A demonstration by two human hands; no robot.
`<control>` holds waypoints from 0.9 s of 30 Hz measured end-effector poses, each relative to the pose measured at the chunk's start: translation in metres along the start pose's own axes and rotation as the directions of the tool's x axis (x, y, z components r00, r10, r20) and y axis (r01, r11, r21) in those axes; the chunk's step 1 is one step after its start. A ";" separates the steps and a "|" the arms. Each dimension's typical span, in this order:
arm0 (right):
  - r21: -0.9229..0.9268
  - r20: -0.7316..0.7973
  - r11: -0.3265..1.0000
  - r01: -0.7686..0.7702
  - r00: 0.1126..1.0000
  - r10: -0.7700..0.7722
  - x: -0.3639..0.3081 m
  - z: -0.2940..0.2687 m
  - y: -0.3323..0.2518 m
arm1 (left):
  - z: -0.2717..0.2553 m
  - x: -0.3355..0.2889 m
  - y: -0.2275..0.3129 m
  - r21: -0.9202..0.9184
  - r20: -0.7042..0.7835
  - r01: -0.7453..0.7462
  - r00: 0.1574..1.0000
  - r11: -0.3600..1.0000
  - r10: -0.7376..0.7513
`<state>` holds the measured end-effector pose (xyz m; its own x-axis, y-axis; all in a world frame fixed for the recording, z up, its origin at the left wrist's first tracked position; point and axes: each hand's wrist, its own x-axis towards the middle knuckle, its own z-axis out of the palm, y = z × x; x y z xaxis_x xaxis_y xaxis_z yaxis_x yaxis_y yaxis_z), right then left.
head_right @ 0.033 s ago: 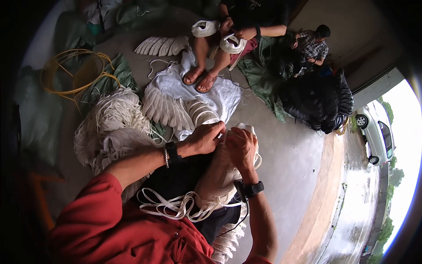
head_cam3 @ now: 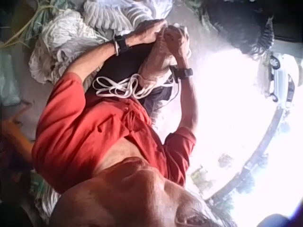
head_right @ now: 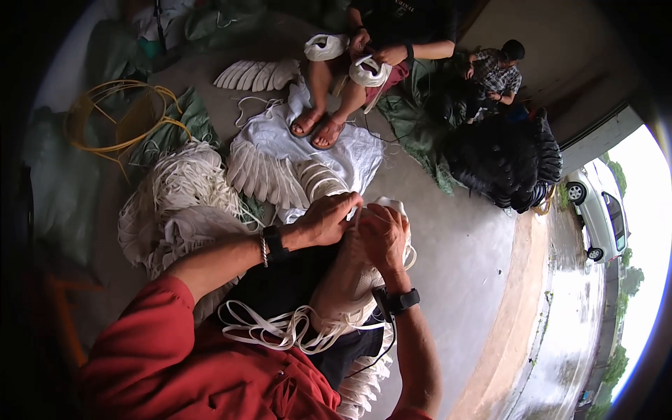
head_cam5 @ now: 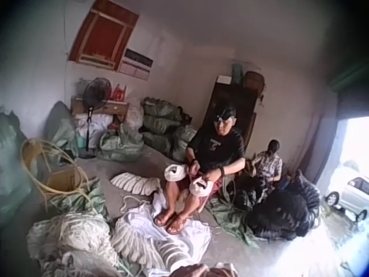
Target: Lacing a pair of white sneakers while sitting on the floor of a workshop.
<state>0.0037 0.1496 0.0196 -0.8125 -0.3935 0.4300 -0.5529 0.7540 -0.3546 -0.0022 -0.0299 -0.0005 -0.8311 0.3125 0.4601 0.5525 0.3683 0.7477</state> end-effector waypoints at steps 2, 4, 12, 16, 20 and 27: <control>-0.014 0.017 1.000 0.001 1.000 -0.001 0.001 -0.001 -0.003 | -0.004 0.002 -0.001 0.071 0.036 -0.142 0.990 0.987 0.140; -0.054 0.026 0.998 0.032 0.999 -0.031 0.000 -0.001 -0.006 | -0.008 0.005 -0.005 0.154 0.150 -0.185 0.975 0.971 0.162; -0.172 0.030 0.979 0.107 0.994 -0.104 0.000 -0.031 0.005 | -0.005 0.007 -0.011 0.098 0.140 -0.269 0.957 0.958 0.254; -0.136 -0.108 0.991 0.002 0.994 -0.017 -0.006 -0.073 0.010 | -0.009 0.007 0.002 0.120 0.167 -0.161 0.976 0.980 0.140; 0.194 -0.078 0.978 -0.075 0.993 0.091 -0.028 -0.080 -0.015 | -0.001 0.010 0.035 0.114 -0.012 -0.241 0.970 0.964 0.244; 0.662 0.044 0.665 -0.346 0.904 0.425 -0.046 -0.075 -0.018 | 0.015 0.019 0.060 -0.155 0.050 -0.081 0.995 0.985 0.090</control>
<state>0.0649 0.1934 0.0689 -0.9779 -0.0583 0.2010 -0.2093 0.2898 -0.9339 0.0162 0.0110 0.0454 -0.7740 0.3872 0.5010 0.6013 0.2012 0.7733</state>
